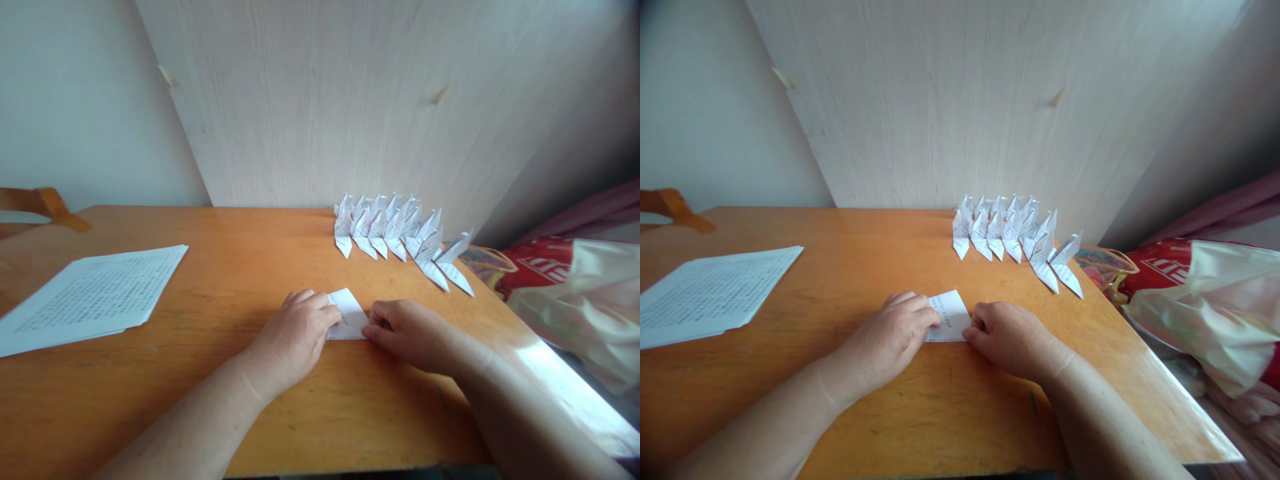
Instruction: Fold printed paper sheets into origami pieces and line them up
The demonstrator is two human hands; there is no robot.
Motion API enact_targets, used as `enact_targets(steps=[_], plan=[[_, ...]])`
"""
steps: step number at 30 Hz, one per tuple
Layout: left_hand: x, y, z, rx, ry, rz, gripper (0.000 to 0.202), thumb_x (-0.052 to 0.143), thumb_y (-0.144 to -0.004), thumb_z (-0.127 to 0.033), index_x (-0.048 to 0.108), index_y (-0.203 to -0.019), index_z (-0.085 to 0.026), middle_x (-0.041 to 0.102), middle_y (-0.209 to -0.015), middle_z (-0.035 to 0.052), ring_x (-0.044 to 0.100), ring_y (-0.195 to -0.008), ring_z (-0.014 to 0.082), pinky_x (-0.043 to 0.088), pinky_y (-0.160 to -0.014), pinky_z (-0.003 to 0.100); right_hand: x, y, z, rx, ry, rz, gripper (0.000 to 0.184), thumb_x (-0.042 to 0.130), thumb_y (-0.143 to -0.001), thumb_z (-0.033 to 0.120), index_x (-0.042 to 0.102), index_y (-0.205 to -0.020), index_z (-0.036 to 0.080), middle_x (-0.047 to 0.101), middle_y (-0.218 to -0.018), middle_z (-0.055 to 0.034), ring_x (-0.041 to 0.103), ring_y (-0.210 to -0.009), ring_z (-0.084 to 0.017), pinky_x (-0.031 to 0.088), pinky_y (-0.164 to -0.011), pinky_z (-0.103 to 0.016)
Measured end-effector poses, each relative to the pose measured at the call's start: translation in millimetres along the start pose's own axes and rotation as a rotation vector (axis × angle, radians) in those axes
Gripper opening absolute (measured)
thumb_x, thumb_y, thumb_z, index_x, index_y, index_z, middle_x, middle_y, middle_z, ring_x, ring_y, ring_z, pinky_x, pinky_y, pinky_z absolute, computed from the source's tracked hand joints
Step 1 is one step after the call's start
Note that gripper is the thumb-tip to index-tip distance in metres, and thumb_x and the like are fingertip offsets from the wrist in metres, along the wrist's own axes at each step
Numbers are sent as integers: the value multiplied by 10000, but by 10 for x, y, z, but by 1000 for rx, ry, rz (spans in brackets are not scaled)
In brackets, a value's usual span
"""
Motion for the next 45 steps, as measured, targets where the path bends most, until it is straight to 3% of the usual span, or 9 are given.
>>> enact_targets(steps=[8,11,16,25,31,37,42,45], plan=[[-3,-23,34,-76,-52,-32,191,525,-814,-79,643,-867,-219,625,-897,32,549,-877,205,356,-772,346,1,-3,-14,0,6,-11,204,568,-868,338,565,-718,200,638,-698,-11,514,-619,-141,283,-562,-269],[-3,-44,63,-128,-82,-70,80,557,-870,-214,622,-824,-220,626,-874,28,551,-870,214,328,-732,347,11,-6,-22,-9,7,-13,212,566,-867,346,556,-714,199,637,-695,-11,514,-621,-140,283,-562,-271],[44,-92,113,-190,-80,-102,312,557,-909,-498,607,-785,-217,626,-874,36,557,-860,226,300,-711,343,9,5,-18,-19,11,-3,200,559,-873,344,561,-735,200,641,-711,-10,521,-632,-141,288,-571,-269],[86,-115,154,-201,-90,-100,280,652,-843,-498,598,-799,-227,615,-864,23,554,-851,225,271,-714,350,-27,38,-3,-19,54,-4,193,568,-876,370,545,-767,212,644,-726,-3,522,-638,-142,287,-574,-262],[96,-120,164,-204,-86,-102,294,649,-837,-517,585,-784,-235,608,-837,3,555,-849,215,267,-713,357,-42,57,-94,14,58,5,238,566,-877,408,534,-746,212,634,-714,-7,522,-634,-149,288,-564,-267],[116,-128,194,-213,-85,-102,319,656,-820,-550,593,-793,-238,618,-851,4,560,-845,214,274,-723,358,-85,74,-207,17,-22,29,199,573,-867,350,524,-739,205,618,-705,4,519,-631,-144,311,-544,-265],[117,-138,192,-207,-77,-92,319,654,-821,-555,598,-803,-242,631,-870,3,569,-858,221,279,-721,357,-216,52,-190,-21,-111,-145,167,530,-883,288,546,-743,199,619,-710,4,542,-656,-148,369,-573,-263],[115,-138,189,-211,-73,-82,325,647,-826,-558,598,-808,-237,636,-877,9,574,-874,227,285,-723,358,-290,145,-18,-100,-141,-293,124,506,-882,214,615,-827,194,669,-794,-13,602,-737,-162,426,-642,-268]])
Point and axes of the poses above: each hand's wrist, its own y-axis away from the middle knuckle, its own x-axis out of the palm, z = x × y, the point moved 9 cm from there along -y, towards the middle knuckle
